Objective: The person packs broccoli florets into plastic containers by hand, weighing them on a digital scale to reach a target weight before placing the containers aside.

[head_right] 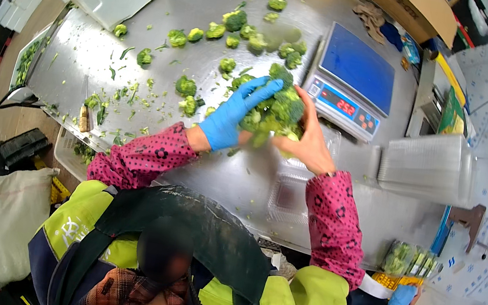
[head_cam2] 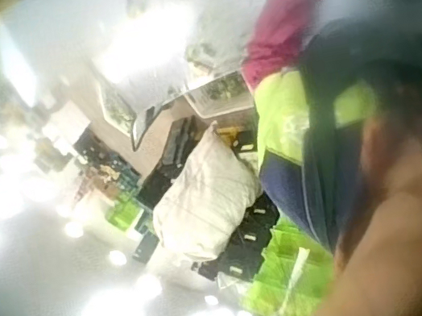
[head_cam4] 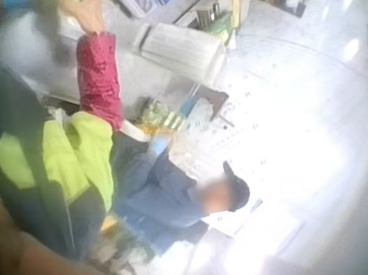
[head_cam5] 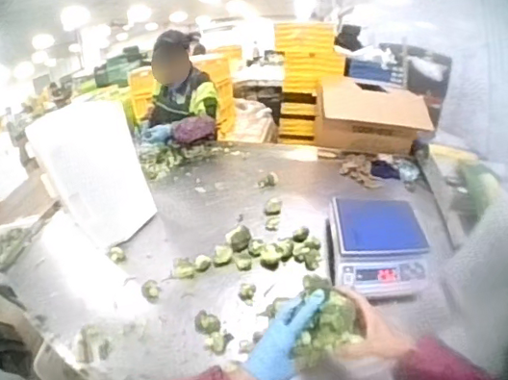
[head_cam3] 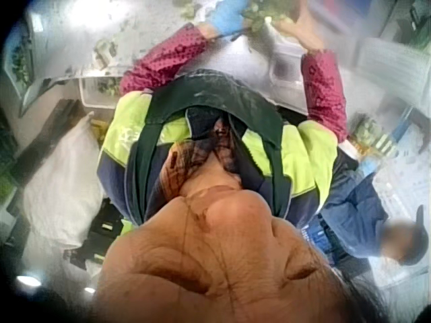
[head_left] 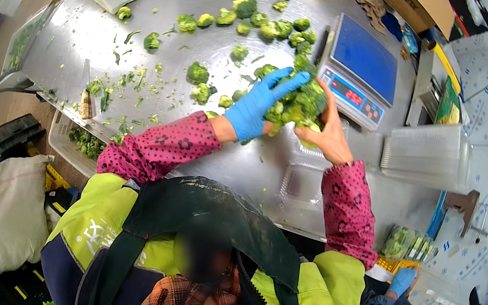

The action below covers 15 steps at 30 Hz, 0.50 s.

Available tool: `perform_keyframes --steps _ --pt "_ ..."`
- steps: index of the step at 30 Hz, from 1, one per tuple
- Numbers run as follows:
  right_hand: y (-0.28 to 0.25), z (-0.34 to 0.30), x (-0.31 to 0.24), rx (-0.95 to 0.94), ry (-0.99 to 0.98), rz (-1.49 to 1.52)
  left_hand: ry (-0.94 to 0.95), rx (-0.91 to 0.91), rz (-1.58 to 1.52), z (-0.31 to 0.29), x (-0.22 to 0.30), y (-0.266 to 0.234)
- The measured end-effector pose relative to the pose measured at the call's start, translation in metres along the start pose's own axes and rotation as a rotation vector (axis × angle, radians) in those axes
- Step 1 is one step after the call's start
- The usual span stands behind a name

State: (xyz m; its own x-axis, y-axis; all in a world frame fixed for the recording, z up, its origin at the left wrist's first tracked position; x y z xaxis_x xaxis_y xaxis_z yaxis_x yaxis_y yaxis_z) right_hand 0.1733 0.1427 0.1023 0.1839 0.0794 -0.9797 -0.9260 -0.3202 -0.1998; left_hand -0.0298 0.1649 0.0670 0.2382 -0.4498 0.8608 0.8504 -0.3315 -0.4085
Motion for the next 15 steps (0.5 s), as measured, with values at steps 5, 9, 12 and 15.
perform_keyframes --steps 5,9,12,15 --pt "-0.040 -0.108 -0.008 0.156 -0.005 -0.133 0.152 -0.049 -0.100 -0.015 0.059 0.075" --pt "-0.051 -0.180 0.038 0.200 -0.142 -0.408 0.093 -0.221 0.096 -0.050 0.066 0.126" --pt "-0.050 -0.207 0.084 0.141 -0.156 -0.570 0.011 -0.375 0.217 -0.072 0.056 0.153" --pt "-0.046 -0.219 0.093 0.050 -0.200 -0.691 -0.044 -0.414 0.330 -0.080 0.058 0.159"
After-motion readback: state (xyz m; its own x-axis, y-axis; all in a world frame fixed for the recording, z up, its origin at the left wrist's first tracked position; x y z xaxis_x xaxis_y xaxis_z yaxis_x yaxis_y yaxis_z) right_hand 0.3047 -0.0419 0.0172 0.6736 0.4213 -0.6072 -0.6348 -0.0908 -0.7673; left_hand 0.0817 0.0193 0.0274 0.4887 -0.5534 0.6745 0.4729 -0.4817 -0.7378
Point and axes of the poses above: each hand's wrist, its own z-axis towards the middle knuckle, its own y-axis out of the palm, x = y × z, the point moved 2 cm from there along z, towards the middle knuckle, and after that the axes turned 9 degrees about -y, right-handed, at the moved point
